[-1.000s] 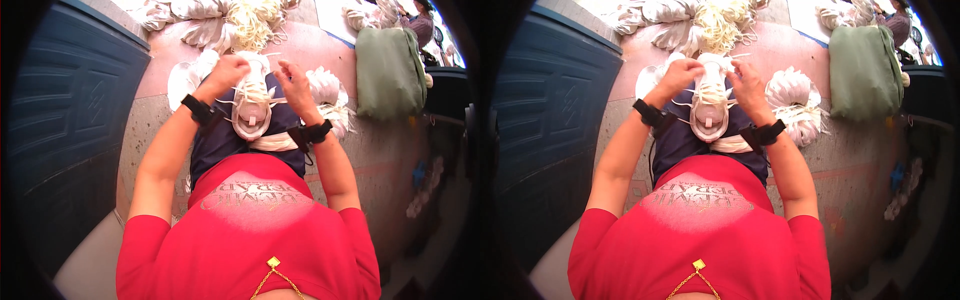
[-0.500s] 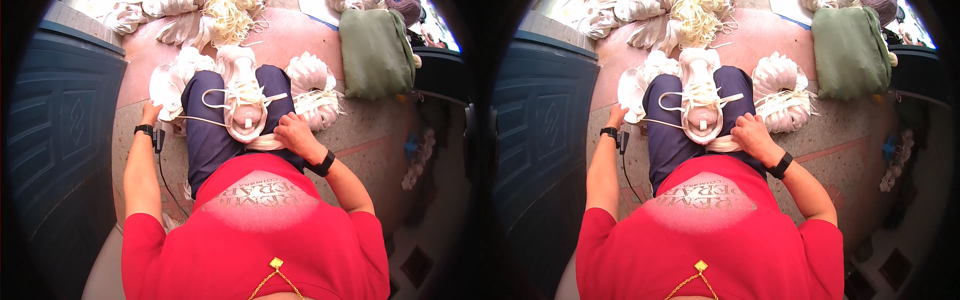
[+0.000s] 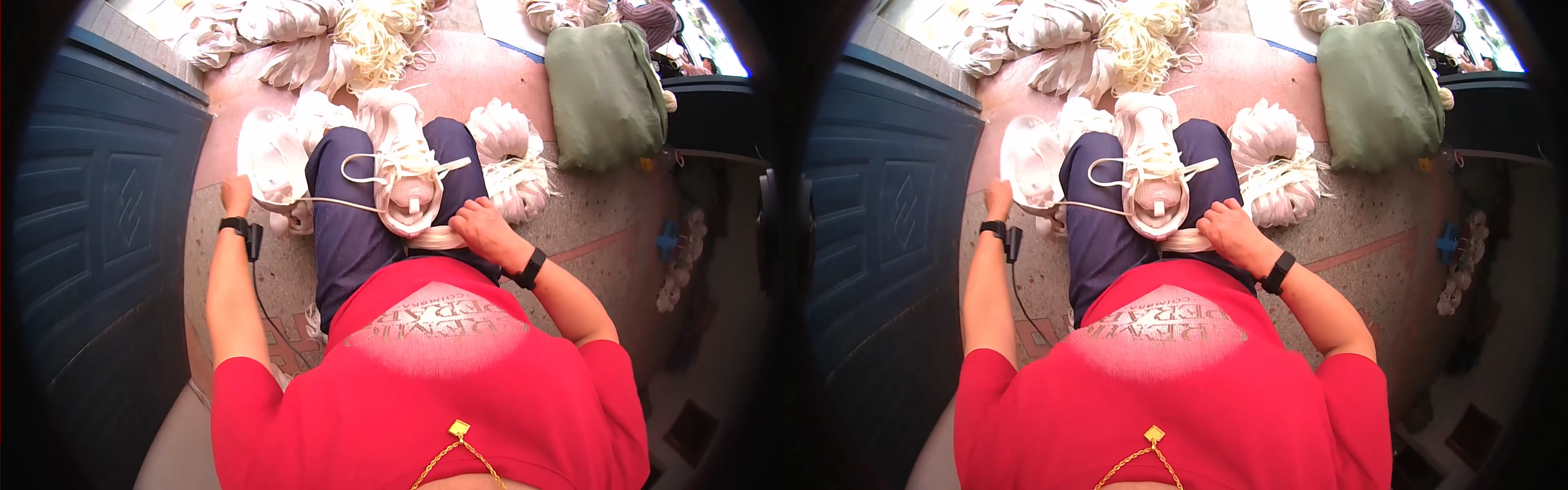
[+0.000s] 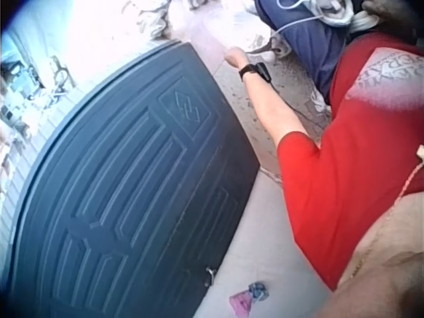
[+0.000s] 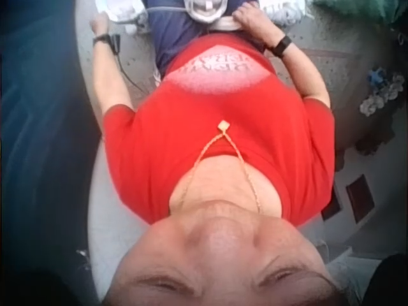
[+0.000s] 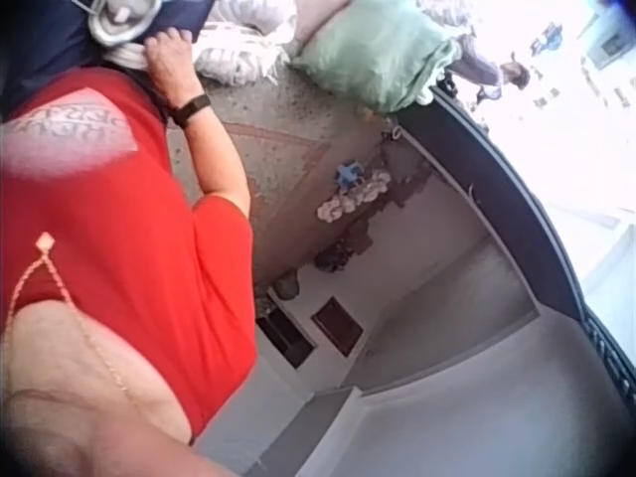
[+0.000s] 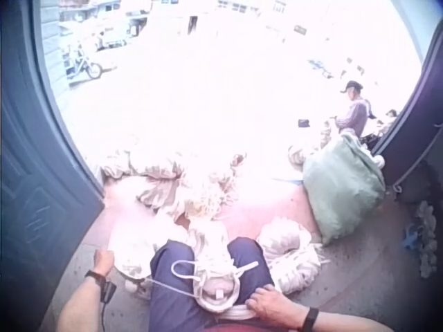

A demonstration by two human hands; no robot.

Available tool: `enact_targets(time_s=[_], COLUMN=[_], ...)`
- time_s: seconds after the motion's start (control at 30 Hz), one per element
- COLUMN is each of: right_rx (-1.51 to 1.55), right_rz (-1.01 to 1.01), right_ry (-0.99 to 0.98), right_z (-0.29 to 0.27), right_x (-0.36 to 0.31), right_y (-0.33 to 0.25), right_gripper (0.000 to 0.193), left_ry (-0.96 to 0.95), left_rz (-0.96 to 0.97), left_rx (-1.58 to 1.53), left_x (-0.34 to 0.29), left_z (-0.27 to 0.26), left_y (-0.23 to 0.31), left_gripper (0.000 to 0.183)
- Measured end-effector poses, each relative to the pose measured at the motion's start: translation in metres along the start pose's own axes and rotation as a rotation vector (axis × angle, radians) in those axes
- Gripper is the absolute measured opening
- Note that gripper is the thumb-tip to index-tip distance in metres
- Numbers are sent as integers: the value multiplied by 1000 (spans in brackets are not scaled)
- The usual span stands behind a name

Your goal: Lacing multiple pairs of shoe uppers in a workshop area.

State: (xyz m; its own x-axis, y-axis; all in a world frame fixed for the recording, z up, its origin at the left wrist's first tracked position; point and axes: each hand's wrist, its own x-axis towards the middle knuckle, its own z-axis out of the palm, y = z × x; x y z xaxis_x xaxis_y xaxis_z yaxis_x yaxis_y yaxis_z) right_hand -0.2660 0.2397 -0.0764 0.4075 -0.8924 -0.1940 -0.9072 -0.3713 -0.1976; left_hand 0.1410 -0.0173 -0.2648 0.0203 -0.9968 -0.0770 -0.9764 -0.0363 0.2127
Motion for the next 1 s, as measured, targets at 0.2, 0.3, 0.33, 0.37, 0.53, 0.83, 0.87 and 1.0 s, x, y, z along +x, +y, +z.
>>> enact_targets(time_s=[0.2,0.3,0.33,0.37,0.53,0.83,0.87,1.0], right_rx=[37,56,56,54,-75,66,66,120], right_rz=[-32,-51,-62,-56,-129,-3,-4,35], right_ry=[47,97,115,121,118,218,222,264], right_z=[3,9,8,6,8,18,16,18], right_x=[-3,-6,-6,-7,-2,-5,-4,-5], right_y=[6,9,9,8,2,2,3,4], right_gripper=[7,7,7,7,8,15,15,14], left_ry=[349,440,444,394,79,-81,-203,-697], left_rz=[114,280,346,436,924,559,237,61], left_rx=[-130,-291,-326,-418,-506,-1012,-1268,-1514], left_x=[-31,-72,-89,-106,-169,-130,-135,-151], left_z=[-165,-221,-237,-248,-230,-163,-151,-128], left_y=[47,94,119,148,234,176,167,134], left_gripper=[26,21,22,19,18,35,44,61])
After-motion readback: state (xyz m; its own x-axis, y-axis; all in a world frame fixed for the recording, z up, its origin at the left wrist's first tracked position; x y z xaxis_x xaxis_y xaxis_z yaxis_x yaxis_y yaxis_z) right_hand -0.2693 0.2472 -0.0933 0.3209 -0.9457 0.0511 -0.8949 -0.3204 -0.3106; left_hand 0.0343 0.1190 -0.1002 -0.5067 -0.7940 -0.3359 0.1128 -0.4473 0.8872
